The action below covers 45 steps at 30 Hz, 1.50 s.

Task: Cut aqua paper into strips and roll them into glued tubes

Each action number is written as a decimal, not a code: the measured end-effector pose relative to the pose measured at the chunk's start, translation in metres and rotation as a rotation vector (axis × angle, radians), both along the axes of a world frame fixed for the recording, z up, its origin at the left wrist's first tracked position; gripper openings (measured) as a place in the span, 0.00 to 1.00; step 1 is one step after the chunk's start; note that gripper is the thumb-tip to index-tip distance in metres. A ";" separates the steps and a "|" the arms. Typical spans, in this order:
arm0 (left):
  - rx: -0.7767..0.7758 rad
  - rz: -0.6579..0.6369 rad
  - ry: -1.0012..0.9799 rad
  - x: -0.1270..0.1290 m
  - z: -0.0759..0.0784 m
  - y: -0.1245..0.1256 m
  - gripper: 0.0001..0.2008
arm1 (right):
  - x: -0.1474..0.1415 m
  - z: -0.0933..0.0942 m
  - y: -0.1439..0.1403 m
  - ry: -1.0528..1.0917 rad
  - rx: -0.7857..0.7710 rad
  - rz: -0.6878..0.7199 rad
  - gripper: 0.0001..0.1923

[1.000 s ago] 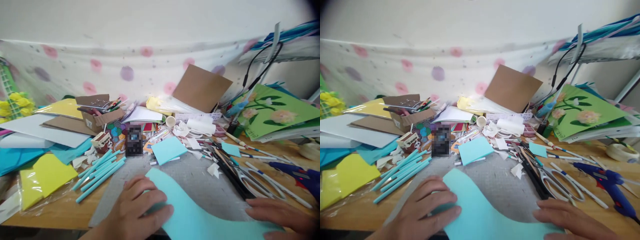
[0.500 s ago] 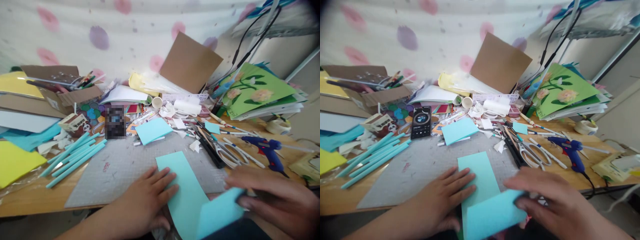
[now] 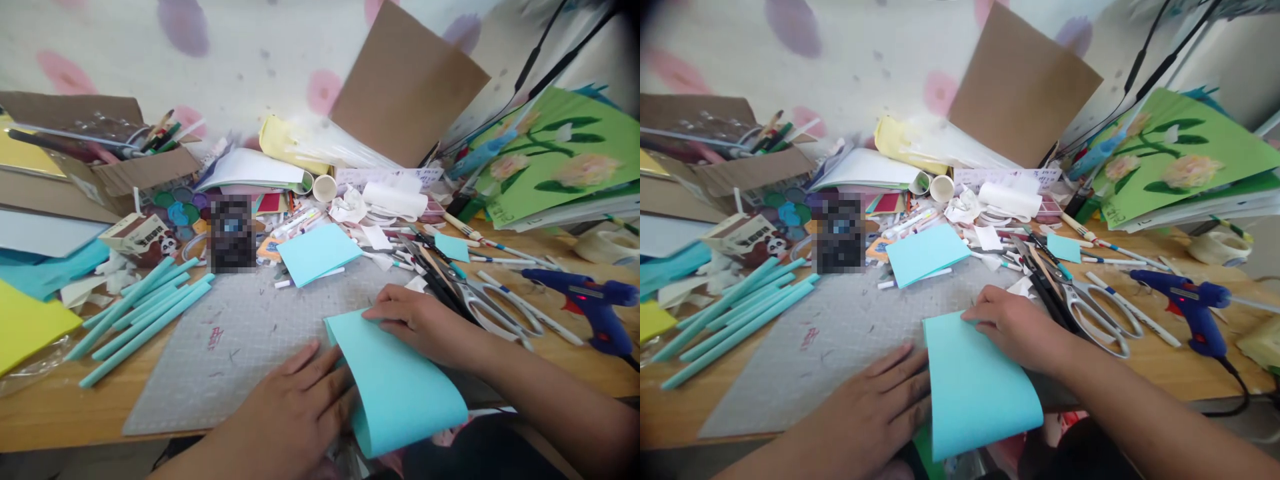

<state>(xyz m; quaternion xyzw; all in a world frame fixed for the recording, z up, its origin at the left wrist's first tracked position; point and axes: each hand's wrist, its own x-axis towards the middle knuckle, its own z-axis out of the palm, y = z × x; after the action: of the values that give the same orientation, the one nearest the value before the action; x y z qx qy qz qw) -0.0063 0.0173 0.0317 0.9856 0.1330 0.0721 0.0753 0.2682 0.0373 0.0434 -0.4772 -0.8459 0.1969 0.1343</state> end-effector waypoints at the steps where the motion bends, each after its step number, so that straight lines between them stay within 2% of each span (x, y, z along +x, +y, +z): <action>1: 0.022 0.022 -0.112 -0.002 -0.001 0.000 0.24 | -0.001 0.001 0.000 -0.008 -0.003 0.003 0.15; 3: 0.040 0.127 -0.398 -0.004 -0.003 -0.001 0.15 | -0.003 0.001 0.001 -0.018 -0.011 0.006 0.16; 5: 0.058 0.228 -0.561 -0.006 -0.006 -0.002 0.14 | -0.004 0.000 0.000 -0.025 -0.021 0.009 0.16; 7: 0.102 0.211 -0.482 -0.006 -0.011 -0.001 0.18 | -0.004 0.000 0.000 -0.032 -0.017 0.006 0.16; 10: 0.141 0.106 -0.229 -0.004 -0.019 -0.001 0.34 | -0.003 -0.002 -0.002 -0.040 0.003 -0.001 0.16; 11: 0.138 0.095 -0.184 -0.003 -0.021 0.000 0.36 | -0.002 -0.003 -0.002 -0.038 0.011 -0.007 0.15; 13: 0.118 0.103 -0.123 -0.002 -0.024 0.000 0.35 | -0.001 -0.007 -0.004 -0.028 0.029 -0.027 0.15; 16: 0.114 0.127 -0.088 -0.001 -0.022 -0.001 0.26 | 0.000 -0.012 -0.008 -0.004 0.085 -0.090 0.12; 18: 0.135 0.129 -0.064 -0.002 -0.021 -0.001 0.24 | -0.001 -0.015 -0.011 0.005 0.113 -0.131 0.11; 24: 0.340 0.118 -0.141 -0.002 -0.028 0.001 0.22 | -0.007 -0.015 -0.019 0.019 0.217 -0.192 0.10; 32: 0.417 0.073 -0.067 -0.002 -0.019 0.006 0.24 | -0.010 -0.017 -0.020 0.006 0.243 -0.203 0.09; 38: 0.410 0.122 -0.154 -0.002 -0.034 0.003 0.26 | -0.007 -0.017 -0.017 0.012 0.244 -0.200 0.10; 42: 0.316 0.163 -0.133 -0.001 -0.031 0.000 0.22 | -0.008 -0.016 -0.017 0.006 0.229 -0.193 0.11; 45: 0.277 0.190 -0.195 -0.001 -0.030 -0.001 0.22 | -0.008 -0.018 -0.013 0.008 0.208 -0.188 0.11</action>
<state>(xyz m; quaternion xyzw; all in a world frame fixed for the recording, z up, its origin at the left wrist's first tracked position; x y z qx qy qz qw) -0.0072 0.0160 0.0013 0.9579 0.2065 0.1917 -0.0558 0.2606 0.0240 0.0259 -0.5371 -0.8127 0.0966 0.2042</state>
